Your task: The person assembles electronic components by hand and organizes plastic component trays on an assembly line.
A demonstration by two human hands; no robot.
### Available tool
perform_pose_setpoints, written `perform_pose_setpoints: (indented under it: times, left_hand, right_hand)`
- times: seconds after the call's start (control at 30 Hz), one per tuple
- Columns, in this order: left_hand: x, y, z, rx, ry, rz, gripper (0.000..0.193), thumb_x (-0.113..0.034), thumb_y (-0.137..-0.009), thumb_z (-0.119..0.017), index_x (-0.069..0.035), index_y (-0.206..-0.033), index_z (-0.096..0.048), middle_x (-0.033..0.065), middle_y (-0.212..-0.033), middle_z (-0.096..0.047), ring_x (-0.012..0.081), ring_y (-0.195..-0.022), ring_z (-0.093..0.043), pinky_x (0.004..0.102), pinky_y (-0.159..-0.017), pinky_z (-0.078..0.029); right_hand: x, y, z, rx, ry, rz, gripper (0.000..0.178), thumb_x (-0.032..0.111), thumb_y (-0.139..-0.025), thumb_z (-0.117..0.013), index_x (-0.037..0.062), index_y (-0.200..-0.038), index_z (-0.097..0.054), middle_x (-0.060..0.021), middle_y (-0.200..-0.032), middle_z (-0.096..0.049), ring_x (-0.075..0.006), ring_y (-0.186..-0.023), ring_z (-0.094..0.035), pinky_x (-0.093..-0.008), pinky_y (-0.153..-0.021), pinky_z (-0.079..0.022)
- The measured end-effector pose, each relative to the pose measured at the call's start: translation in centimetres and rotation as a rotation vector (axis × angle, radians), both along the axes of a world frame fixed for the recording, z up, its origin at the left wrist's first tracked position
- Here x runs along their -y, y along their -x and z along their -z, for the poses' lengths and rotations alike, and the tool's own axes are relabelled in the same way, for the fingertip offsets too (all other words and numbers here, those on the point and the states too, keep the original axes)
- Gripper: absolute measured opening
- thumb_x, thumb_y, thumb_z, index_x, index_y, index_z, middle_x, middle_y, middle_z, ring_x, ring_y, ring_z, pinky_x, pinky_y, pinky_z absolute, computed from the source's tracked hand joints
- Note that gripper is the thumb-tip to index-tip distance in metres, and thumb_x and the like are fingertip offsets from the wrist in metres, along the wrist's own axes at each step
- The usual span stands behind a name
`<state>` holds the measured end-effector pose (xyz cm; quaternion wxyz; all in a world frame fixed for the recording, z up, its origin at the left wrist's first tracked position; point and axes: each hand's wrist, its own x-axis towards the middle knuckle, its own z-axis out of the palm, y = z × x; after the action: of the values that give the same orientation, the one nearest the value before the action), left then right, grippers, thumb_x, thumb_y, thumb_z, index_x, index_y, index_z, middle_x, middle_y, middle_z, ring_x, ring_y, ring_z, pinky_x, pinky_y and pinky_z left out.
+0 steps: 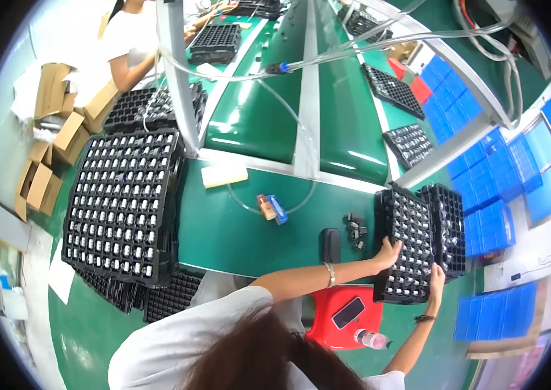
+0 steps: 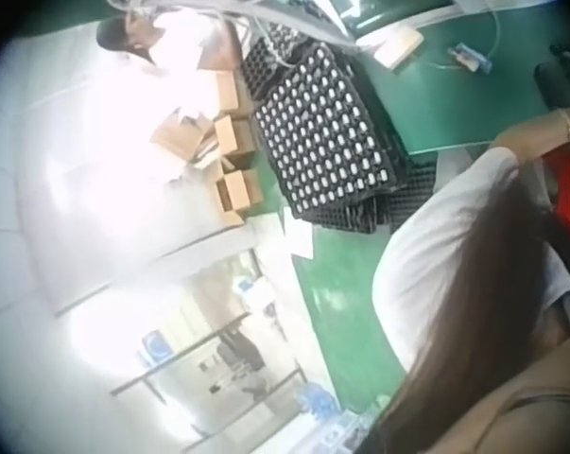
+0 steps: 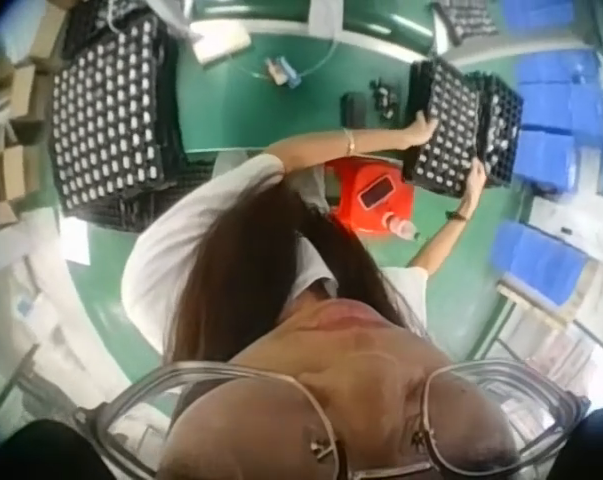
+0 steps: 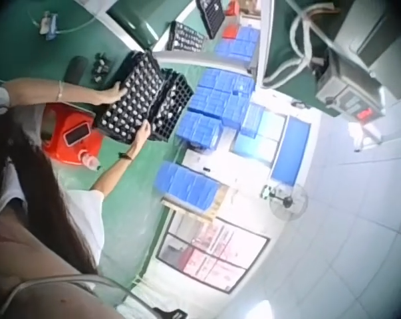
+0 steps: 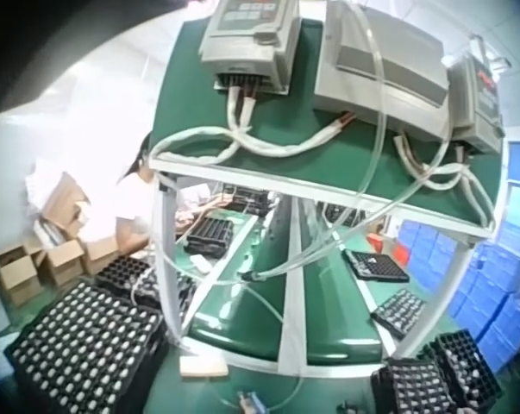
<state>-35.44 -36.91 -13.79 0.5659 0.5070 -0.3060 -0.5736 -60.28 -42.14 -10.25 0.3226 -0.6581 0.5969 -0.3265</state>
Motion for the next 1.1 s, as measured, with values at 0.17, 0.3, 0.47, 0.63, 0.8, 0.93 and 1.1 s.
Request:
perform_pose_setpoints:
  times: [0.17, 0.3, 0.47, 0.63, 0.8, 0.93, 1.1]
  left_hand:
    - [-0.6, -1.7, -2.6, 0.654, -0.003, 0.259, 0.089, -0.061, -0.078, -0.052, 0.02, -0.111, -0.037, 0.0354, -0.117, -0.044, 0.0411, -0.1, -0.056, 0.042, -0.083, -0.048]
    - [-1.0, -5.5, -4.7, 0.951, 0.303, 0.084, 0.046, -0.044, -0.079, -0.056, -0.003, -0.062, -0.066, 0.0161, -0.067, -0.063, 0.0346, -0.073, -0.062, 0.0421, -0.066, -0.049]
    - [-7.9, -12.4, -10.9, 0.837, 0.535, 0.038, 0.032, -0.034, -0.075, -0.062, -0.004, -0.067, -0.061, 0.0173, -0.068, -0.06, 0.0335, -0.068, -0.06, 0.0445, -0.064, -0.047]
    - [-22.3, -22.3, -12.5, 1.014, 0.437, -0.019, 0.027, -0.03, -0.08, -0.062, -0.006, -0.068, -0.063, 0.0071, -0.077, -0.062, 0.0269, -0.074, -0.06, 0.0381, -0.066, -0.049]
    - [-30.9, -30.4, -12.5, 0.878, -0.051, -0.303, 0.011, -0.005, -0.076, -0.065, -0.002, -0.087, -0.066, 0.0103, -0.088, -0.064, 0.0207, -0.084, -0.062, 0.0316, -0.075, -0.049]
    - [-25.8, -23.3, -9.8, 0.372, 0.307, 0.016, 0.035, -0.006, -0.083, -0.06, -0.002, -0.116, -0.052, 0.0094, -0.114, -0.056, 0.0186, -0.105, -0.055, 0.0306, -0.091, -0.044]
    - [-14.1, -8.9, -3.9, -0.066, 0.106, 0.322, 0.063, -0.029, -0.088, -0.055, 0.0, -0.136, -0.028, 0.0172, -0.126, -0.046, 0.023, -0.118, -0.045, 0.034, -0.099, -0.037]
  right_hand:
    - [1.2, 0.9, 0.5, -0.32, 0.091, -0.036, 0.038, 0.029, -0.094, -0.046, -0.0064, -0.091, -0.059, -0.0072, -0.07, -0.058, -0.0139, -0.064, -0.05, -0.0298, -0.059, -0.039]
    - [-1.0, -1.8, -0.1, -0.542, 0.283, 0.052, 0.038, 0.031, -0.094, -0.043, -0.0038, -0.097, -0.059, -0.0206, -0.085, -0.062, -0.033, -0.075, -0.059, -0.0392, -0.07, -0.045]
    - [-4.0, -7.2, -3.1, -0.718, 0.468, 0.155, 0.033, 0.029, -0.093, -0.046, 0.0025, -0.11, -0.056, -0.0154, -0.1, -0.061, -0.0297, -0.086, -0.058, -0.0365, -0.076, -0.045]
    - [-9.7, -13.6, -4.4, -0.444, 0.355, -0.002, 0.023, 0.02, -0.091, -0.051, 0.0011, -0.1, -0.06, -0.0115, -0.087, -0.061, -0.0214, -0.076, -0.058, -0.0306, -0.069, -0.044]
    - [-10.3, -15.4, -3.0, -0.613, 0.449, 0.054, 0.022, 0.023, -0.09, -0.053, 0.0032, -0.097, -0.06, -0.0128, -0.091, -0.06, -0.0297, -0.087, -0.056, -0.0363, -0.075, -0.044]
    - [-5.3, -9.0, -1.9, -0.629, 0.569, 0.28, 0.035, 0.032, -0.092, -0.047, 0.0027, -0.109, -0.056, -0.0169, -0.101, -0.058, -0.033, -0.095, -0.054, -0.0392, -0.079, -0.042]
    - [-2.5, -5.2, -1.4, -0.658, 0.167, 0.155, 0.053, 0.047, -0.093, -0.037, 0.0022, -0.115, -0.054, -0.0235, -0.103, -0.059, -0.0388, -0.098, -0.055, -0.0421, -0.084, -0.043]
